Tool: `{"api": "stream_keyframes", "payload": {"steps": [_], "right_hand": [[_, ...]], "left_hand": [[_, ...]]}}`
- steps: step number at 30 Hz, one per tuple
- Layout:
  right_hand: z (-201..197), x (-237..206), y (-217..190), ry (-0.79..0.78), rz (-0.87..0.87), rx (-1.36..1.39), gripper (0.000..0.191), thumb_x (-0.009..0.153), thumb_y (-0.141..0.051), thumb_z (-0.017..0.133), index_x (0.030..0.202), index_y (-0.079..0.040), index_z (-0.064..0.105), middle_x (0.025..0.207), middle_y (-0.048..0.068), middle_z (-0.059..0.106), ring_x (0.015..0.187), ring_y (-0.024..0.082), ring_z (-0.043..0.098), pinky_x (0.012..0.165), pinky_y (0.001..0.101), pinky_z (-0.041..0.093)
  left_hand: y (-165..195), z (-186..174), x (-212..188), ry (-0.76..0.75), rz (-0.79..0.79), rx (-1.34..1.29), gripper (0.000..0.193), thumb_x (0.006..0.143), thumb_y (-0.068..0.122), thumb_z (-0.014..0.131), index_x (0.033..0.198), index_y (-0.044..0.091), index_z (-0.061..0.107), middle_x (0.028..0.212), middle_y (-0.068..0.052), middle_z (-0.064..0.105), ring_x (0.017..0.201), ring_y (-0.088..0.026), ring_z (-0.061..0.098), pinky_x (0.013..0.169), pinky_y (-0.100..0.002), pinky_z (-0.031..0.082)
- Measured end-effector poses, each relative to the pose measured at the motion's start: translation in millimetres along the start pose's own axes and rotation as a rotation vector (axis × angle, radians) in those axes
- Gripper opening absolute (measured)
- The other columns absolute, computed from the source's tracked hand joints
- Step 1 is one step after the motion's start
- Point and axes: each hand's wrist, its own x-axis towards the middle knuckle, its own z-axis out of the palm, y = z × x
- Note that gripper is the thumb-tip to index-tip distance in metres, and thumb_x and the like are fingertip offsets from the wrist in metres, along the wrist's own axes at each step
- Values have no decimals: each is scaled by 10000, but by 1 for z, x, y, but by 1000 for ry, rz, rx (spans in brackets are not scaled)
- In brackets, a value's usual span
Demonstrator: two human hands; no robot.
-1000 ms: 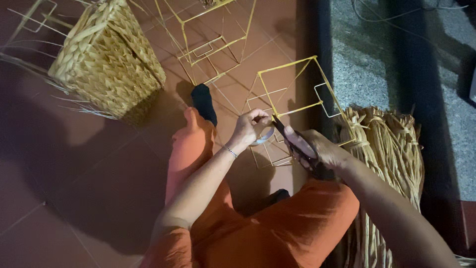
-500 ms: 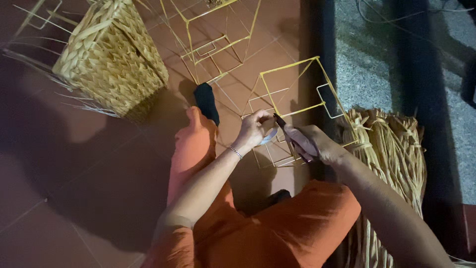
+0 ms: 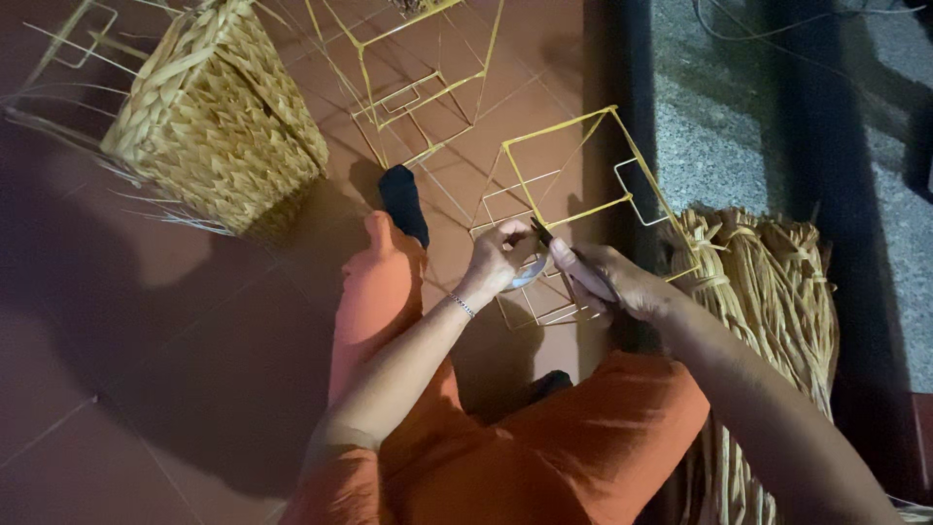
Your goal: The person sits on the floor assembling a rectangular bamboo frame, wrapping and securing yellow palm-leaf strips around the frame bars by hand and with tape, trimming pieces with scissors, and finally picking up a bundle of dried palm leaves.
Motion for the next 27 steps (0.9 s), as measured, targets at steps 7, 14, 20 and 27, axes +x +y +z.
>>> {"api": "stream_keyframes", "payload": {"steps": [7,14,20,27], "right_hand": [[-9,18,8,-37,-8,29,778,826,-788,375,962,-87,683,510,-23,450,382,111,410,358,298,325],[-94,-32,92,337,-144,362,609,905,-445,698,1352,-33,656,747,-8,593,518,66,482,405,233,358],[-165,-60,254,1061,-37,-23,716,962,-451,833,1449,34,633,1208,191,724,1041,250,683,850,354,525],[-189,-132,413,1328,365,-322,651,817,-338,869,1281,59,643,1217,303,697,1108,429,674,948,482,530]], "left_hand": [[-6,-1,-17,-155,-298,77,156,938,220,699,950,68,673,771,-104,687,681,-213,667,610,-402,497],[-12,-10,-25,-492,-3,489,128,890,259,717,928,137,721,917,-54,775,828,-201,748,769,-359,577],[-8,57,-74,-468,178,560,120,897,196,711,879,77,708,1196,-172,652,895,-329,702,783,-423,559],[-23,157,-88,-414,257,345,78,971,100,656,950,24,653,1041,-150,696,907,-318,701,780,-388,567]]}}
